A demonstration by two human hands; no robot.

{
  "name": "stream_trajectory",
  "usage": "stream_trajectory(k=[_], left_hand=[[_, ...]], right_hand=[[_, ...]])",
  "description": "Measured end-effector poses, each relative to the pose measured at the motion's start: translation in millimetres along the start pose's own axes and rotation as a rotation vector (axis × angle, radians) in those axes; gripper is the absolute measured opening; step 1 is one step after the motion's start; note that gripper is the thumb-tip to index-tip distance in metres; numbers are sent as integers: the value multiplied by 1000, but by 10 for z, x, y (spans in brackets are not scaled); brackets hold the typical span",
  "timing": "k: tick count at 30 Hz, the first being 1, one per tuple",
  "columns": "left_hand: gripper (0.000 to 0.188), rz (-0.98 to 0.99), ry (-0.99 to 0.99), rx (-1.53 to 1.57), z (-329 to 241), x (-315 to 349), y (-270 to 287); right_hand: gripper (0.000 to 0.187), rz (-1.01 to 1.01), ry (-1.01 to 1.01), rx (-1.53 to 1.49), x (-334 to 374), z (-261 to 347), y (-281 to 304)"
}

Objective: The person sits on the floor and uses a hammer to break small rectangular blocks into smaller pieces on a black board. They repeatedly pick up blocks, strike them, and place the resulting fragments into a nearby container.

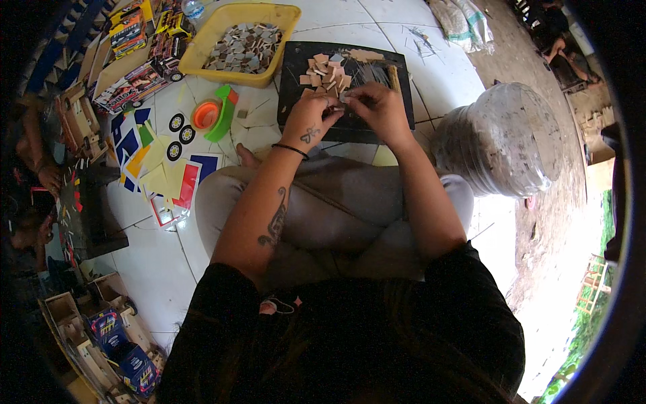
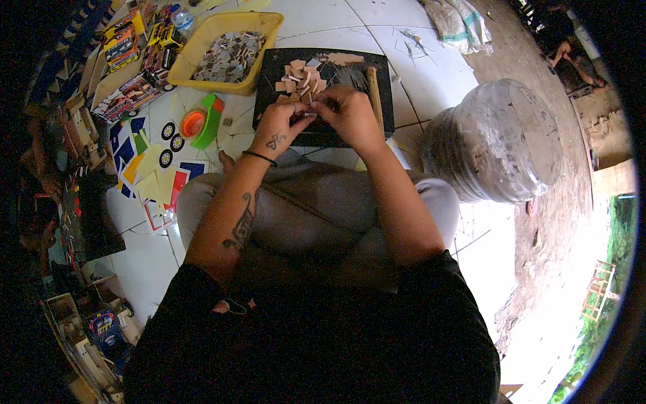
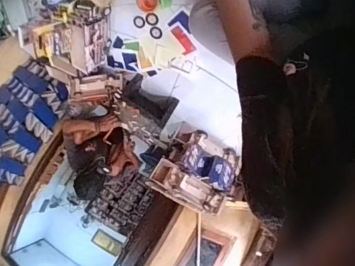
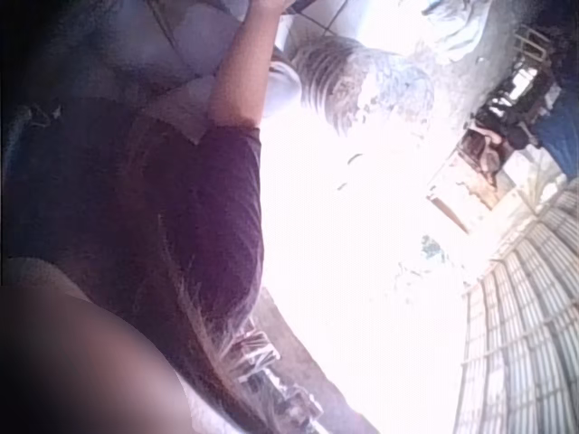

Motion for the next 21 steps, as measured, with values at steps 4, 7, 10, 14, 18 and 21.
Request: stream_trajectory(k=[4, 7, 10, 14, 18, 21], left_hand=[[15, 0, 2, -44, 36, 16, 1], [14, -14, -5, -20, 44, 10, -12], [14, 1, 27, 12, 55, 5, -20], [14, 40, 77, 15, 76, 6, -16], [14, 5, 75, 44, 88, 14, -16], [15, 40, 105, 14, 111, 11, -39]], right_hand=[[11, 6, 129, 5, 9, 26, -66], [11, 24, 157, 35, 5, 11, -92], [11, 39, 208, 77, 5, -9, -96], [13, 35, 289, 116, 14, -5, -107], [14, 67, 282, 116, 34, 3, -121], [13, 51, 266, 122, 56, -8, -127]])
Point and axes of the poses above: each hand's wrist, its own x-axis away from the middle knuckle, its own y-axis out of the back of the hand, z = x × y, the point moved 3 cm from there along -x, towards the middle knuckle, and after that the axes turned 13 degrees about -y, right-handed, at the moved point
